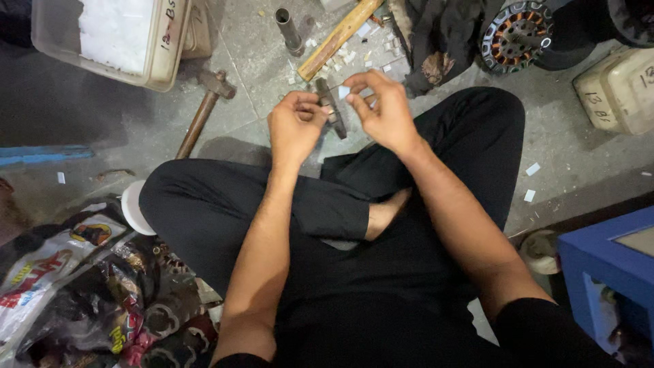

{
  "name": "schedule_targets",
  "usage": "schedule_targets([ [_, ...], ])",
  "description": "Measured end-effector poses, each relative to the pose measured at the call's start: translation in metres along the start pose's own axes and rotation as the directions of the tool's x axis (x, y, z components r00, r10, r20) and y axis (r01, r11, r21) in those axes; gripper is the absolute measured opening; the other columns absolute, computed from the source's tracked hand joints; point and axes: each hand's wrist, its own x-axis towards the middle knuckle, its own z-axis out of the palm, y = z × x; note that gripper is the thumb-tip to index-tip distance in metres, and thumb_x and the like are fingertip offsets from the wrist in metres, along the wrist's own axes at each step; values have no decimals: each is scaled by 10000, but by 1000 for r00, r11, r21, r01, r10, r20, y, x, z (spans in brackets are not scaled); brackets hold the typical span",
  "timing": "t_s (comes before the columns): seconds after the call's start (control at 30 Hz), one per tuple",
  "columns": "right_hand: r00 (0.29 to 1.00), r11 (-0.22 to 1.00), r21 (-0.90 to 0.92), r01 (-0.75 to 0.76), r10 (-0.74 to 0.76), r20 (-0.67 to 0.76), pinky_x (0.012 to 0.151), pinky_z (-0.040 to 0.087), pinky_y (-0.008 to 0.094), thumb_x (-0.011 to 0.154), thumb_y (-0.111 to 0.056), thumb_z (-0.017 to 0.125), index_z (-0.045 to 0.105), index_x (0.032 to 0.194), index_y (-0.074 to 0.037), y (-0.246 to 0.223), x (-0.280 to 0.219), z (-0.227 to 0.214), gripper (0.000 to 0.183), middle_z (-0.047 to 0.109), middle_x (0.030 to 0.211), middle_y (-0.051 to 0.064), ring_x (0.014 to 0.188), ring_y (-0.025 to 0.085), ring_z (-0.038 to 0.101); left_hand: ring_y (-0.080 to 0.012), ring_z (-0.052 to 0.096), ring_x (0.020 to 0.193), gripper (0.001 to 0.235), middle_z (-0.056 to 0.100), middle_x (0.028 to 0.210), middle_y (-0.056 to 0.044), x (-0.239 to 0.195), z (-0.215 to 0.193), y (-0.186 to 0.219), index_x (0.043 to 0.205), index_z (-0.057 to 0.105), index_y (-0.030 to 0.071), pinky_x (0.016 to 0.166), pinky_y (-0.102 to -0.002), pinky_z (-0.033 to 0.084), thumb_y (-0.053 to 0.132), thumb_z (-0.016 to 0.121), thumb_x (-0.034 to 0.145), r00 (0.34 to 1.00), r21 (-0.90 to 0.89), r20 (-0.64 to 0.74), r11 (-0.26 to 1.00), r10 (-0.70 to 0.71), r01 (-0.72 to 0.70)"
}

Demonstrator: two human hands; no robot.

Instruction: The person wipes a motor stator core with a cloth and then manually inserts white plastic insulating strips into the slots of the stator while sitting on the floor.

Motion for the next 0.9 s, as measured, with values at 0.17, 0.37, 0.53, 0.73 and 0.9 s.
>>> schedule_targets([
  [0.17,998,998,50,50,-51,25,640,530,287,886,10,746,712,1088,-25,14,-3,27,208,723,981,114,862,201,716,-158,752,727,183,765,876,-109,12,-12,-28,1041,715,-77,607,-276,636,-58,731,859,989,-220,84,965,-125,141],
  [0.37,996,996,4,-89,89,-19,612,501,341,885,-35,726,735,1023,-29,18,1,42,138,741,928,123,723,238,686,-149,755,766,175,761,909,-102,12,-13,-28,1024,712,-72,612,-275,638,-71,728,850,991,-209,75,970,-113,126],
  [0.53,996,997,-24,71,-72,-58,705,525,331,882,1,702,726,989,-23,16,1,42,112,722,932,125,820,245,712,-153,753,756,176,752,901,-125,11,-10,-24,984,710,-78,627,-275,648,-96,741,812,987,-231,89,961,-136,154],
  [0.73,999,1000,-18,-2,1,-54,697,516,271,846,16,710,725,951,-17,18,-3,45,111,733,914,100,796,168,698,-146,753,768,249,762,909,-123,6,-9,-21,1017,702,-61,609,-272,633,-111,722,774,990,-165,93,979,-106,120],
  [0.9,954,911,282,-300,290,77,693,507,233,822,-19,802,718,1089,-51,32,-4,40,282,742,886,25,798,75,654,-167,758,780,249,762,925,-124,8,-10,-17,1038,702,-67,615,-281,621,-114,715,794,988,-221,93,965,-121,139],
])
